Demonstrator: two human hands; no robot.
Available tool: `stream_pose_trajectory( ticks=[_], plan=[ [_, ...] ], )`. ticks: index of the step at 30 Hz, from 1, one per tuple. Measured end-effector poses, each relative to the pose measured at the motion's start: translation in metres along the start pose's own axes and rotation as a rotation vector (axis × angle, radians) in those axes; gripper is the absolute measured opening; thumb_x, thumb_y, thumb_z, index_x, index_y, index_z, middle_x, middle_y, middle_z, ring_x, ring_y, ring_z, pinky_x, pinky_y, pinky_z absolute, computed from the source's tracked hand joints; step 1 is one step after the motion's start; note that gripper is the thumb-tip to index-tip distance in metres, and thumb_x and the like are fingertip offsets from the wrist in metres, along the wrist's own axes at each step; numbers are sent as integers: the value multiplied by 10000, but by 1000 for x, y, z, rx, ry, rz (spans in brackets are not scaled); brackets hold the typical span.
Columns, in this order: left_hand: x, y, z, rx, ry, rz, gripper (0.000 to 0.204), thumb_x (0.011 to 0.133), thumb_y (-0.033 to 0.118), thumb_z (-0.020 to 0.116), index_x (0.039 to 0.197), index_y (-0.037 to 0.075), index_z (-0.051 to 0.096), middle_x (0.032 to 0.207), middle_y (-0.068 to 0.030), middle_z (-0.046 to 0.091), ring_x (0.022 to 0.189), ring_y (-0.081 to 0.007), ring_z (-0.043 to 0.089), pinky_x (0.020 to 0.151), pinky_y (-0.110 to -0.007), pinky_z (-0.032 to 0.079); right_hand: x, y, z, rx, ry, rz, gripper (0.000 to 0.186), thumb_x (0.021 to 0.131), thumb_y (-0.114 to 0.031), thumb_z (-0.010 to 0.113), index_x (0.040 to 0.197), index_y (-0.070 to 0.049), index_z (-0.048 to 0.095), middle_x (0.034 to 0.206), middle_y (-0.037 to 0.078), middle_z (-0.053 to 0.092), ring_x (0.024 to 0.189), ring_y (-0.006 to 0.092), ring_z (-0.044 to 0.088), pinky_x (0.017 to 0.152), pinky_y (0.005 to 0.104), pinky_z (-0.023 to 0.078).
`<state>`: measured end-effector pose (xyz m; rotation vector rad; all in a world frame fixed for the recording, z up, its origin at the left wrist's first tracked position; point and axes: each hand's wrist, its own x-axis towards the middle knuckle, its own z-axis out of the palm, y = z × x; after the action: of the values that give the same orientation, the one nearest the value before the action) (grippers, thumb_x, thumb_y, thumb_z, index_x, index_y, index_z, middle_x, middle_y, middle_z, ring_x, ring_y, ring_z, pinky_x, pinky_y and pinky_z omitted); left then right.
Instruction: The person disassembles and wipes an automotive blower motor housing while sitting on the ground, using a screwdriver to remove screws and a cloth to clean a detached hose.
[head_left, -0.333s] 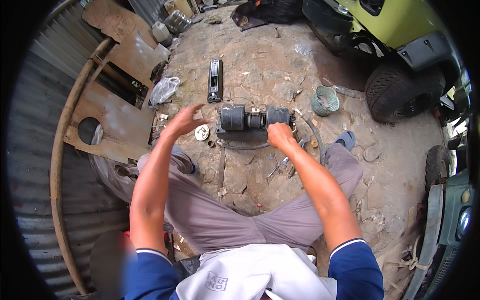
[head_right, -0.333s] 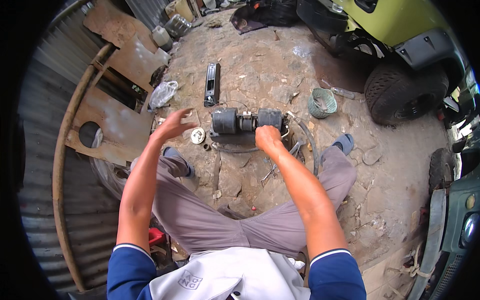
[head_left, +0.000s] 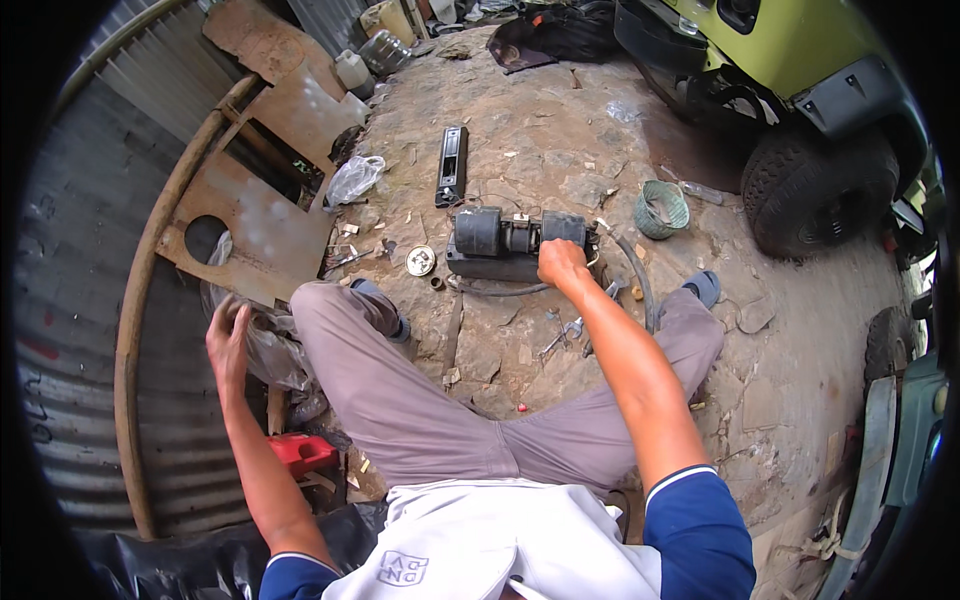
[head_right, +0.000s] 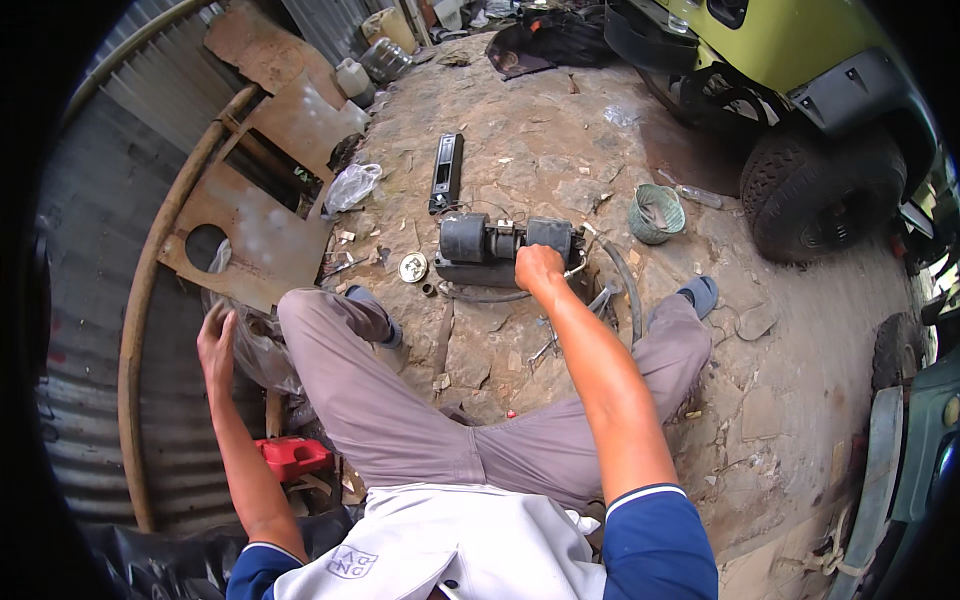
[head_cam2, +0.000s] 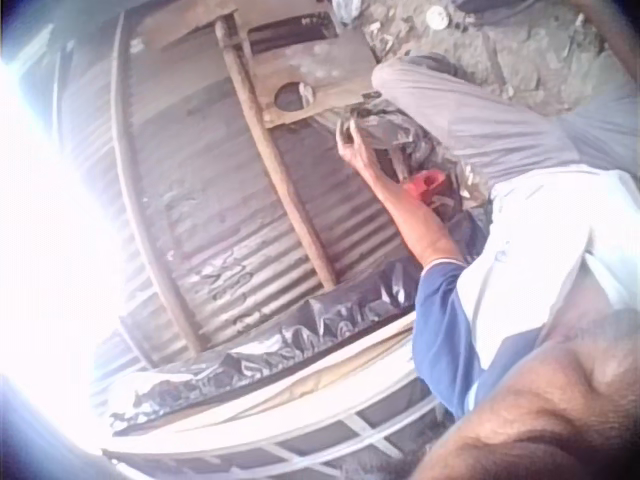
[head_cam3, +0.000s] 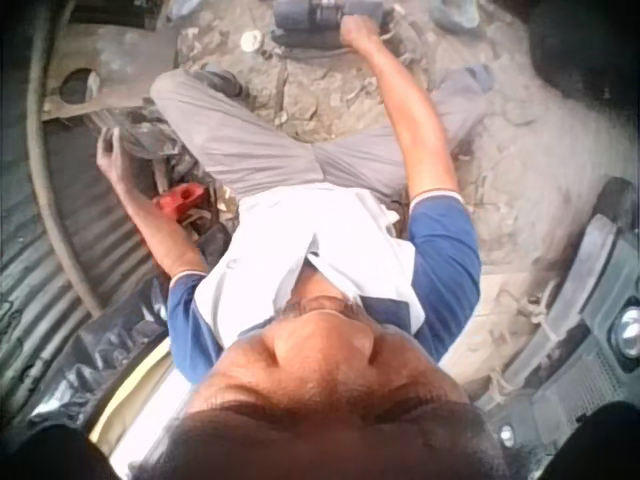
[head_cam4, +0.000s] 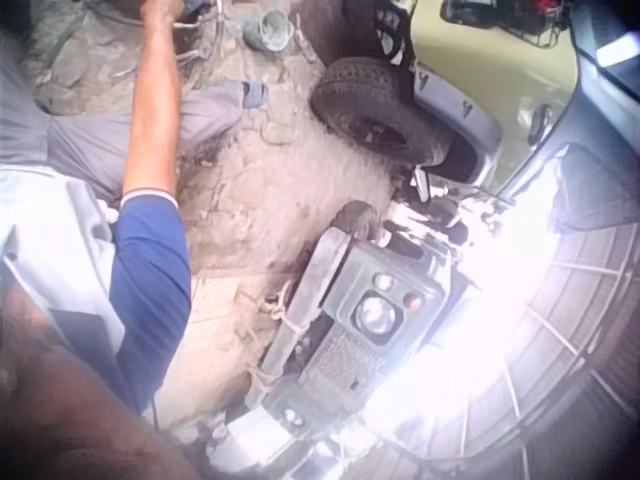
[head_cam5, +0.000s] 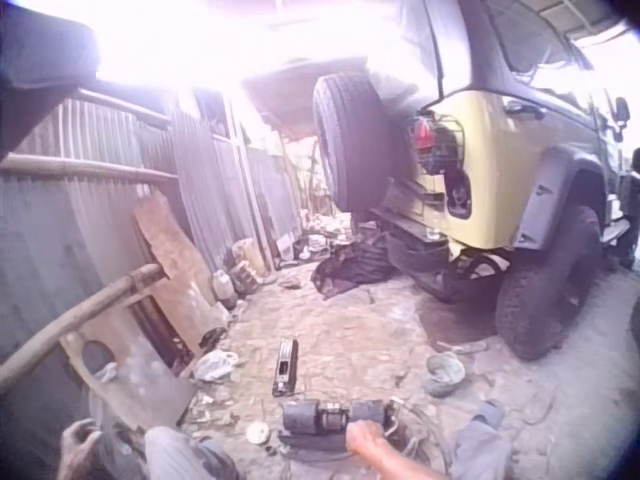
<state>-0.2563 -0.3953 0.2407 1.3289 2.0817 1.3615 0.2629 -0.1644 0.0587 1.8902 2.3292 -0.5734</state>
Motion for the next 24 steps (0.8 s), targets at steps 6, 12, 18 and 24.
stream_pose_trajectory(
  ticks=[6,12,18,24],
  plan=[
    [-119,-48,-72,159,128,-324,486,934,289,758,1308,5,633,1064,-30,701,820,-74,630,666,-222,468,-8,2,9,-4,37,6,240,834,-110,634,1019,-55,778,1086,197,741,1050,363,713,886,439,579],
    [-89,-42,-26,149,116,-123,434,943,232,742,1272,-37,651,1049,-74,713,893,-107,645,779,-249,516,-12,16,24,43,41,32,255,857,-138,607,1026,3,736,1074,262,720,1023,427,700,883,476,569],
    [-17,19,69,39,119,10,338,946,189,735,1191,-41,694,1028,-100,739,940,-132,663,859,-275,526,-24,20,47,73,20,131,339,904,-254,644,1128,-2,678,1124,266,704,1071,434,677,916,507,548],
    [53,37,191,-200,-87,107,308,955,211,727,1168,-11,718,1002,-85,745,889,-131,674,792,-263,538,-31,17,45,56,-64,187,437,919,-361,620,1176,-9,649,1145,262,697,1093,437,660,939,526,523]
  ],
)
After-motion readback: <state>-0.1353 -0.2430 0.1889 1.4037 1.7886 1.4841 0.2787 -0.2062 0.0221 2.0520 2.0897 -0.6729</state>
